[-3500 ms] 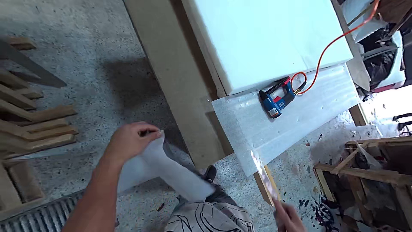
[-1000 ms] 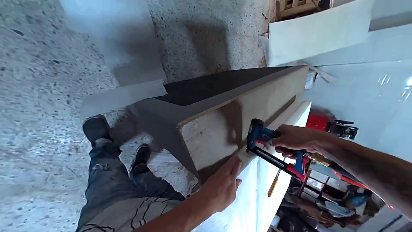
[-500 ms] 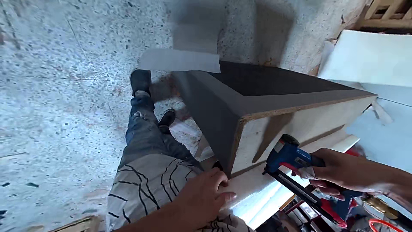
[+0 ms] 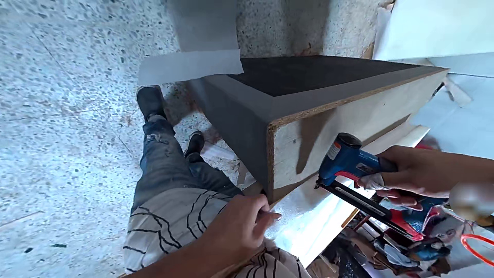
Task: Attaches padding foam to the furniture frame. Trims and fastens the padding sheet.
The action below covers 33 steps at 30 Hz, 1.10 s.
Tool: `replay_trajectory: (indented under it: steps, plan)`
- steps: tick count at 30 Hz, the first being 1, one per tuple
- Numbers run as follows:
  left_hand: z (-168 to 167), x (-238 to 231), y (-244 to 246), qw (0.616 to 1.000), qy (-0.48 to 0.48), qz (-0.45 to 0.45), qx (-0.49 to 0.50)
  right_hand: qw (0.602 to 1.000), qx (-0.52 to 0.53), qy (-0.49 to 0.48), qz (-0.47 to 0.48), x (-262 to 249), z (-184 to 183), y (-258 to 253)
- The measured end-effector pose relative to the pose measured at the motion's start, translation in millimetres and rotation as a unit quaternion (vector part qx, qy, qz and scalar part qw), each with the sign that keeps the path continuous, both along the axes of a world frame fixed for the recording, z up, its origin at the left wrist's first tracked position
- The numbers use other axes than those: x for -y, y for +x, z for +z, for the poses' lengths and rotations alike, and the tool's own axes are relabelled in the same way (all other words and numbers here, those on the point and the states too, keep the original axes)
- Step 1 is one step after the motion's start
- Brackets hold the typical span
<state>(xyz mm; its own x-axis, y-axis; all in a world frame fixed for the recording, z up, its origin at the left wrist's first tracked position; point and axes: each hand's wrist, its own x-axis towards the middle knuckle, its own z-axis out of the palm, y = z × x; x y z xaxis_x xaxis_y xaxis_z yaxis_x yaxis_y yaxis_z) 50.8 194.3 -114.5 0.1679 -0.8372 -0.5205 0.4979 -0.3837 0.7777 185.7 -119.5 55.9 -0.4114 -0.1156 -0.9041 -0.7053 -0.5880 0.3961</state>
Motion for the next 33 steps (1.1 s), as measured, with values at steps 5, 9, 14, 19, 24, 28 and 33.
replay_trajectory:
  steps: [5,9,14,19,24,28,33]
  plan:
    - [-24.3,-18.9,-23.3,0.988,0.119,-0.025,0.099,0.999,-0.047,-0.018,-0.019,-11.1,-20.6,-22.6]
    - [-50.5,-46.9,-25.1,0.989,0.141,-0.023,0.048,0.999,-0.05,0.019,-0.011,-21.6,-26.7,-20.9]
    - [-12.8,-20.8,6.7,0.995,0.049,-0.007,-0.086,0.997,-0.034,0.038,0.052,-46.5,-26.6,-22.0]
    - [-5.8,-11.6,-15.8,0.999,0.034,-0.014,0.015,1.0,0.008,-0.013,0.019,-41.3,-6.8,-14.8]
    - [-0.9,-5.7,-18.5,0.991,0.046,-0.084,0.095,0.999,-0.019,-0.051,0.001,-46.1,-8.8,-31.0]
    - [1.6,-4.8,-13.1,0.982,0.083,-0.15,0.082,0.999,-0.011,-0.029,-0.011,-71.2,-11.7,-32.7]
    - [-0.3,-7.6,-13.1,0.975,0.109,-0.187,0.049,0.999,-0.025,0.03,0.009,-98.0,-20.3,-29.5]
